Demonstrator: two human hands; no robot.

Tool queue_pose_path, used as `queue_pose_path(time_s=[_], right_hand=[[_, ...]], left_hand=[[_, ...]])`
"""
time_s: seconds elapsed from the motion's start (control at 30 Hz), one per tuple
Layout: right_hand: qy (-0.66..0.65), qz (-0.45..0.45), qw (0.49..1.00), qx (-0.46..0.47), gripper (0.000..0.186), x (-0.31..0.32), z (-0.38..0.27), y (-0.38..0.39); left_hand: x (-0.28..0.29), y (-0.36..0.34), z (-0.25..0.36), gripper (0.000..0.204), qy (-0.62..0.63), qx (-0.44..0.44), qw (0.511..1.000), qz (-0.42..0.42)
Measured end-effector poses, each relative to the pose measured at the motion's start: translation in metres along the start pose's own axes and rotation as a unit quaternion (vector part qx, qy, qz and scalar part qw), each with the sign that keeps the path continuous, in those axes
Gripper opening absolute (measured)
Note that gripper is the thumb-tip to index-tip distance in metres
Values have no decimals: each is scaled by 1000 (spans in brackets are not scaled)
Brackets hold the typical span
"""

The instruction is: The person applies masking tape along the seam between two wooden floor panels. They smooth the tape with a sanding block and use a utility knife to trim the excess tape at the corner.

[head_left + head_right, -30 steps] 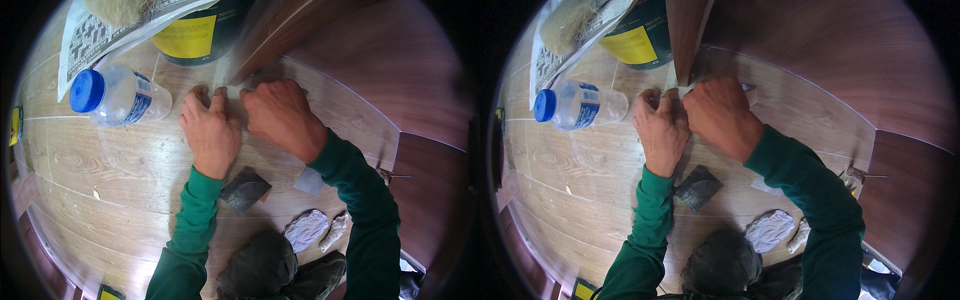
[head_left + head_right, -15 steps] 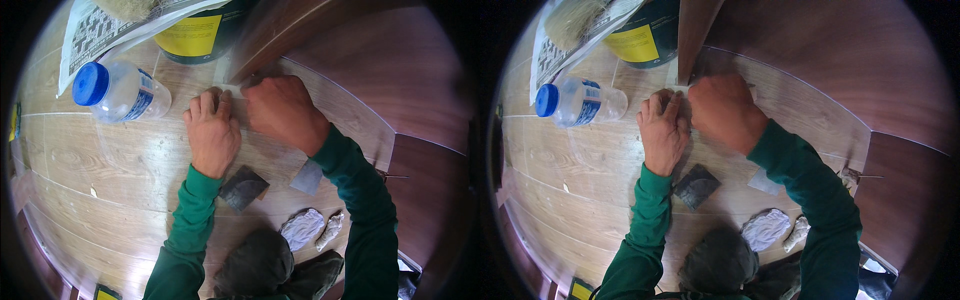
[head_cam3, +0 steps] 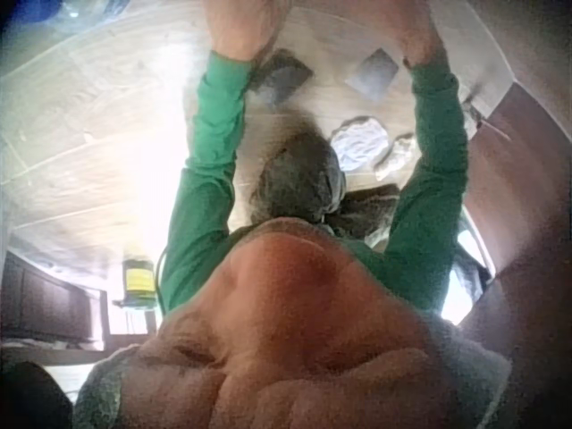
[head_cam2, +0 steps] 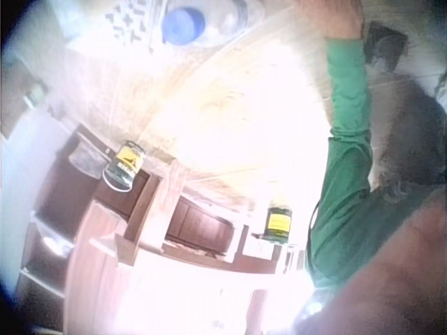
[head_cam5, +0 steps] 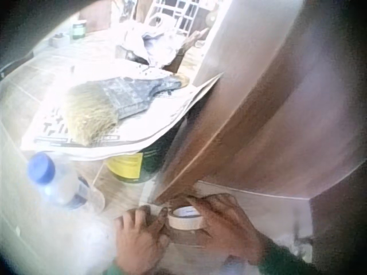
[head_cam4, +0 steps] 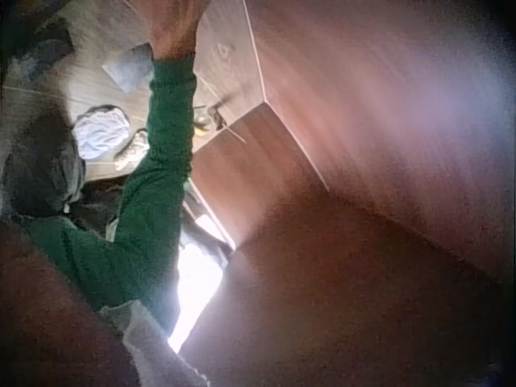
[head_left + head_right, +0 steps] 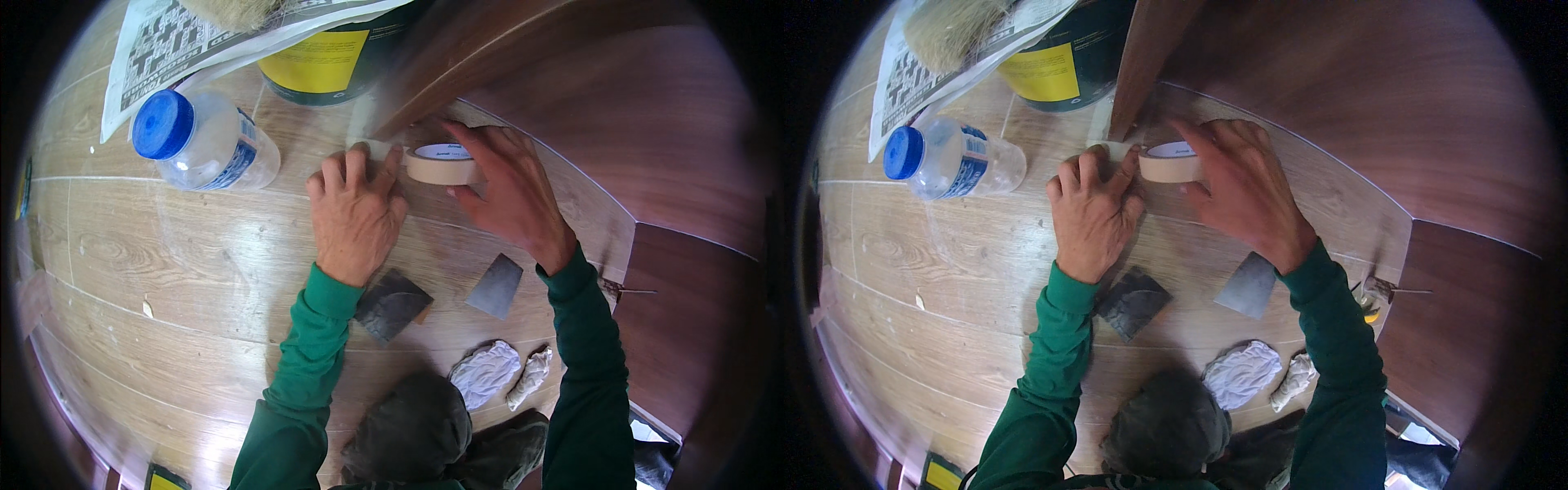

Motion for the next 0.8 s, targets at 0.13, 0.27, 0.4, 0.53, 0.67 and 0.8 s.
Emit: queue_pose_path(time_s=[0.13,0.27,0.4,0.53,0.67,0.8], right_hand=[[-59,-4,998,-16,55,-10,20,16],[-114,46,992,35,38,-16,26,15],[-117,-59,988,-84,31,3,14,12],[19,-75,994,-71,31,17,11,9],[84,-121,980,-136,31,20,-2,7],[94,-121,971,-185,29,23,12,21]], left_hand=[[2,-1,3,54,1,-17,1000,12],[2,-2,6,55,13,-15,1000,8],[0,0,4,55,13,3,1000,6],[2,-1,7,53,15,14,1000,7],[0,1,4,51,9,7,1000,16],[-2,2,3,51,4,8,1000,13]])
Point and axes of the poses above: each hand's wrist, its own y-axis away from the middle knuckle, its own x-axis out of the back of the hand, z = x × y, the point moved 1 cm from there along -y, towards the middle knuckle, and after that the axes turned 6 degrees about -x, right-handed, at the moved point
